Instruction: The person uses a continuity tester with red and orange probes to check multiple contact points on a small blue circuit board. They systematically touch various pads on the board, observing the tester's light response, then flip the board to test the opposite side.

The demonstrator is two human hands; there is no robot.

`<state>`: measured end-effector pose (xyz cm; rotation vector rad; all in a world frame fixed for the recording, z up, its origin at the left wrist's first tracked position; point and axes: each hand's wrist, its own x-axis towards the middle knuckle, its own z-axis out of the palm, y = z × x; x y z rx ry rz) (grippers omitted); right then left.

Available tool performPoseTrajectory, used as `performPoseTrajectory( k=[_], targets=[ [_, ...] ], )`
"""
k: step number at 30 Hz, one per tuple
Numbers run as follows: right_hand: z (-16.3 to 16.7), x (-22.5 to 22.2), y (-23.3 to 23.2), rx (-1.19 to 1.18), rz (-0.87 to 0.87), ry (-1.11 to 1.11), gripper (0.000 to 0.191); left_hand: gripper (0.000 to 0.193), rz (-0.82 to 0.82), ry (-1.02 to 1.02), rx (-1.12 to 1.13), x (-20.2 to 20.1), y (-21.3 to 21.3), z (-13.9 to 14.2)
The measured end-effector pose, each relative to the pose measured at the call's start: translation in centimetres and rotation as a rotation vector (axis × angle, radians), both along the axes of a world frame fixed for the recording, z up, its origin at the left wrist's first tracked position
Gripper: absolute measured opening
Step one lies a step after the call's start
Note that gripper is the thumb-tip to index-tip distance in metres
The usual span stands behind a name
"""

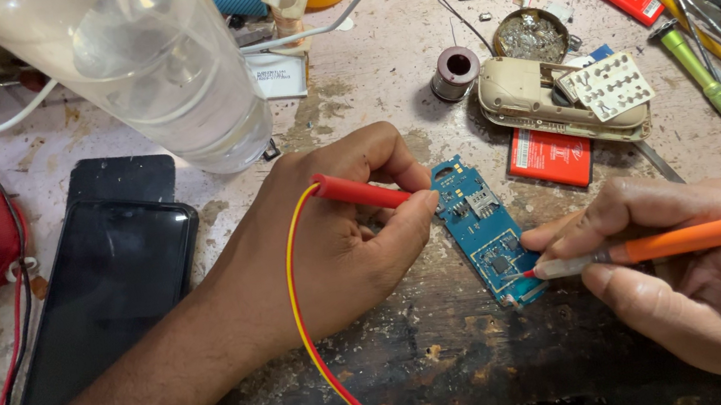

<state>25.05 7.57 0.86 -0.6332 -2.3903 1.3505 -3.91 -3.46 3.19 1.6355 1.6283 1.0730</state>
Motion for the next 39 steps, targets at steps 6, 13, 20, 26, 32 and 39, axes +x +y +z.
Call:
performPoseTrajectory(
  k=[6,13,20,26,32,39],
  targets=[
    [0.0,0.0,-0.1,0.036,-0.001,0.001,0.017,0.015,0.001,0.002,0.015,0.0,0.0,-0.1],
    [-0.2,0.4,0.2,0.134,-0.014,-0.069,0.015,0.014,0.005,-0.017,0.014,0.0,0.0,-0.1],
    [-0.4,0.3,0.1,-0.014,-0.028,0.005,0.014,0.014,0.0,-0.019,0.005,0.0,0.0,-0.2],
    [-0.6,0.4,0.1,-0.022,-0.041,0.0,0.011,0.015,-0.003,-0.012,0.018,0.0,0.0,-0.2],
    [-0.9,0.6,0.2,-0.021,-0.04,0.003,0.009,0.015,-0.003,-0.015,0.005,0.0,0.0,-0.2],
    [-1.0,0.7,0.3,-0.001,-0.021,0.0,0.008,0.014,-0.005,-0.019,-0.006,0.0,0.0,-0.1]
  ],
)
